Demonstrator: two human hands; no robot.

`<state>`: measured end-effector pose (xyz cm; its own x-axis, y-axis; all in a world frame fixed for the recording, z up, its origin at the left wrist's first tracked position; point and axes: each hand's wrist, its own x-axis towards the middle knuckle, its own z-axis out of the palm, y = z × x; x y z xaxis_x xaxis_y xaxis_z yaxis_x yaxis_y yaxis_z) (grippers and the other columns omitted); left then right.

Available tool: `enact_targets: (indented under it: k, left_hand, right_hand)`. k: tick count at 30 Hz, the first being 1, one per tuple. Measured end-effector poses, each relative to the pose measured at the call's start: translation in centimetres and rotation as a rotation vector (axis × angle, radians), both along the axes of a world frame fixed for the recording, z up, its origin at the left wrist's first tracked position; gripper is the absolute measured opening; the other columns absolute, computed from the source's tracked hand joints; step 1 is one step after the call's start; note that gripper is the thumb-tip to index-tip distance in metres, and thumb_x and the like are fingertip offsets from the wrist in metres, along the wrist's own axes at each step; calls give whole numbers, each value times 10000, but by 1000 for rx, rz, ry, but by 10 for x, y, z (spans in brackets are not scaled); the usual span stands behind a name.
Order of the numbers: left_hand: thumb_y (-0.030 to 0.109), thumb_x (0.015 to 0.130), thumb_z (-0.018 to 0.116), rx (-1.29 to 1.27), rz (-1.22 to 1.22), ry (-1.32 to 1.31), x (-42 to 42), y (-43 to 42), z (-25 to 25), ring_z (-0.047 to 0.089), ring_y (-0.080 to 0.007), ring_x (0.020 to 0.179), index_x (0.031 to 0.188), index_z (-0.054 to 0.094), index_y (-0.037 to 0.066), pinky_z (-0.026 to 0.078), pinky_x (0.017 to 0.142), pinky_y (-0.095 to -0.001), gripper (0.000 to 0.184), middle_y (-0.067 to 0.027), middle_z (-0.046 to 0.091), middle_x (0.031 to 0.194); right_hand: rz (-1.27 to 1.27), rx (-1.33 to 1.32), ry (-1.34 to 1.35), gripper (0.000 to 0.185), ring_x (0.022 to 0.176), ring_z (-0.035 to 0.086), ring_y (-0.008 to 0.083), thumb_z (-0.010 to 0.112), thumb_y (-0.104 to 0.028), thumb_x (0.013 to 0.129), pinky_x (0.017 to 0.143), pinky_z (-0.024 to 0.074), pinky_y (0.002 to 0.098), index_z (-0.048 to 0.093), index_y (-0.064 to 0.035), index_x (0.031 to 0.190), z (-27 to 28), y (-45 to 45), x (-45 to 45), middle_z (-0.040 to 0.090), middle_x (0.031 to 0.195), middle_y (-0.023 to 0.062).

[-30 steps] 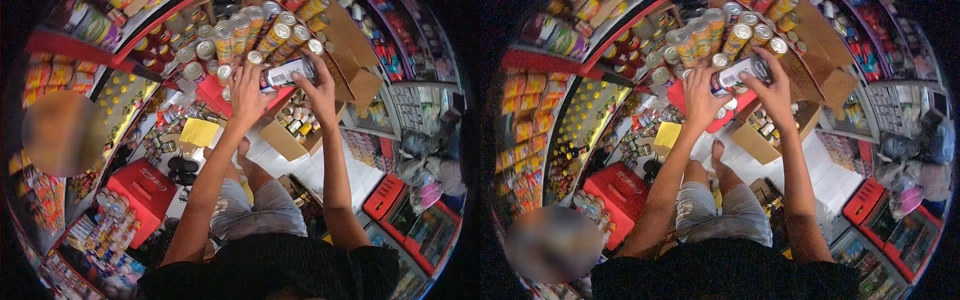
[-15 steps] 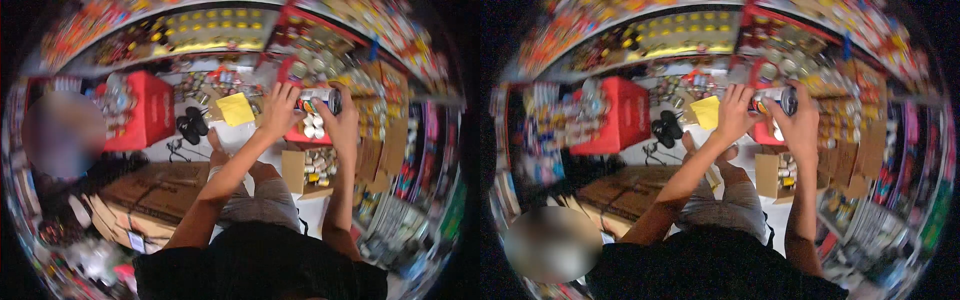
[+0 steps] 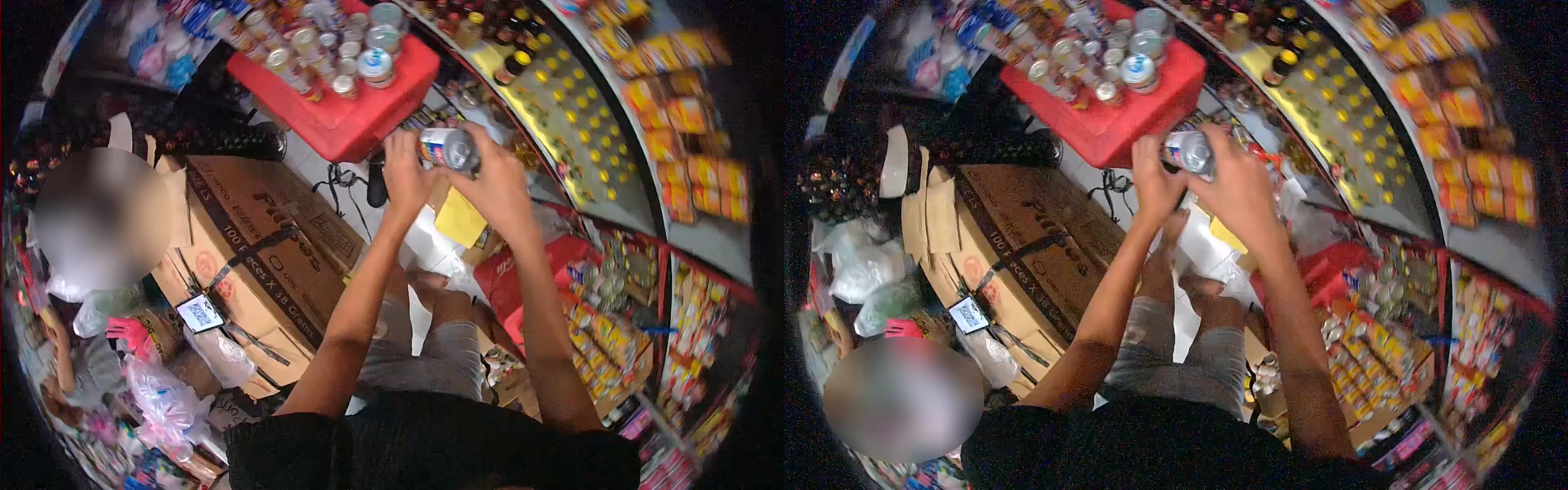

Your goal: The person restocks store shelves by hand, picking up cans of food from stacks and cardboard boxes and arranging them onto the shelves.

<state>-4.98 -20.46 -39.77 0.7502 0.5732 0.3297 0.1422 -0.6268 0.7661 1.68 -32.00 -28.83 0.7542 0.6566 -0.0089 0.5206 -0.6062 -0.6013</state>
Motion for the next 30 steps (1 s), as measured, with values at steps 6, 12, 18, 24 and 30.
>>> enact_targets:
  k: [6, 12, 18, 24, 30]
  left_hand:
    - [-79, 580, 560, -119, 317, -104, 5, 125, -93, 489, -370, 880, 1016, 515, -15, 406, 761, -425, 443, -183, 509, 884]
    - [52, 832, 482, -232, 487, -177, 23, 200, -160, 547, -303, 883, 977, 545, -36, 428, 781, -384, 180, -174, 553, 909]
    - [37, 810, 498, -584, 458, -351, 32, 220, -213, 579, -297, 885, 1056, 549, -43, 453, 789, -373, 264, -182, 593, 954]
    - [-16, 700, 633, -469, 355, -210, 27, 223, -199, 574, -238, 933, 1163, 506, -38, 458, 823, -334, 481, -129, 595, 1035]
    - [87, 676, 746, -673, 493, -103, 0, 203, -233, 529, -222, 958, 1208, 459, -29, 446, 793, -304, 616, -122, 551, 1053]
  right_hand:
    - [246, 101, 17, 598, 927, 600, 393, 736, -251, 692, 776, 486, 446, 476, -79, 1202, -103, 161, 21, 610, 1029, 222]
    - [388, -7, -49, 520, 843, 618, 412, 653, -336, 736, 684, 503, 504, 443, -63, 1124, -176, 261, 38, 612, 971, 220]
    - [391, -190, 46, 594, 894, 614, 415, 665, -339, 741, 728, 492, 515, 416, -55, 1200, -191, 295, 41, 626, 964, 230]
    - [274, -76, 68, 714, 852, 624, 387, 700, -258, 731, 698, 499, 480, 330, -91, 1318, -183, 272, 42, 634, 873, 202]
    - [211, 358, 398, 478, 657, 603, 213, 669, -105, 754, 593, 482, 355, 488, -51, 1193, -152, 189, 53, 610, 770, 106]
